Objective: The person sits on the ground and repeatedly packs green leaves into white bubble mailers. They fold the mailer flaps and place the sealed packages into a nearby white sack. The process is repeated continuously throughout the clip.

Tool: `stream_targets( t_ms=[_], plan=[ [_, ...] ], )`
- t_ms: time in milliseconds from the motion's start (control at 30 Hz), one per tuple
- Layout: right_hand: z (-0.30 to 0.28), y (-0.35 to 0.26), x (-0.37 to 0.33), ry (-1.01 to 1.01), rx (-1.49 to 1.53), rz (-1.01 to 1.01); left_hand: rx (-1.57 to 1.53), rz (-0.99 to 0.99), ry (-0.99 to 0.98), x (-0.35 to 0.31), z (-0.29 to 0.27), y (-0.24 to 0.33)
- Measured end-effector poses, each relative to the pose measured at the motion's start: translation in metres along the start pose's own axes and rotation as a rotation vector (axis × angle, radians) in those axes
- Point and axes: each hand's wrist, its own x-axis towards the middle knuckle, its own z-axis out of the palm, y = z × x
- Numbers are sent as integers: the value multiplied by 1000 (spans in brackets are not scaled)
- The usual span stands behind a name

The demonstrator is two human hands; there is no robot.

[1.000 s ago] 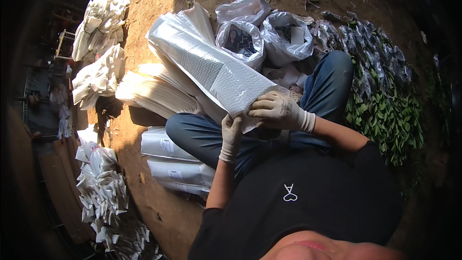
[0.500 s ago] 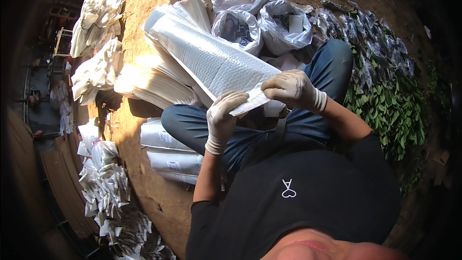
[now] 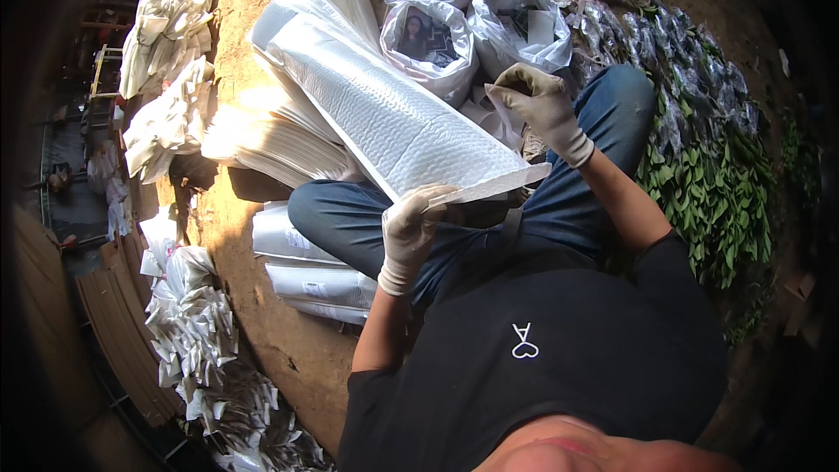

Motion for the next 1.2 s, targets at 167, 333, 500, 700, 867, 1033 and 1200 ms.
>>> stream_targets(
  t_ms=[167,333,500,700,867,1033,1200],
  plan=[
    [-22,47,0,-332,-1224,-294,16,247,60,-11,-8,7],
    [1,29,-36,-624,-377,-706,-179,122,209,-35,4,-5],
    [41,39,-41,-384,-148,169,-550,-527,614,-68,36,-78],
    [67,100,-37,-339,-137,410,-294,-637,301,-92,43,-125],
    [75,108,-42,-377,306,727,561,-288,478,-43,49,-105],
    [32,131,12,-519,-378,244,404,106,-344,4,46,-99],
    [-74,229,149,33,-1090,417,200,-91,-196,47,49,-104]
  ],
)
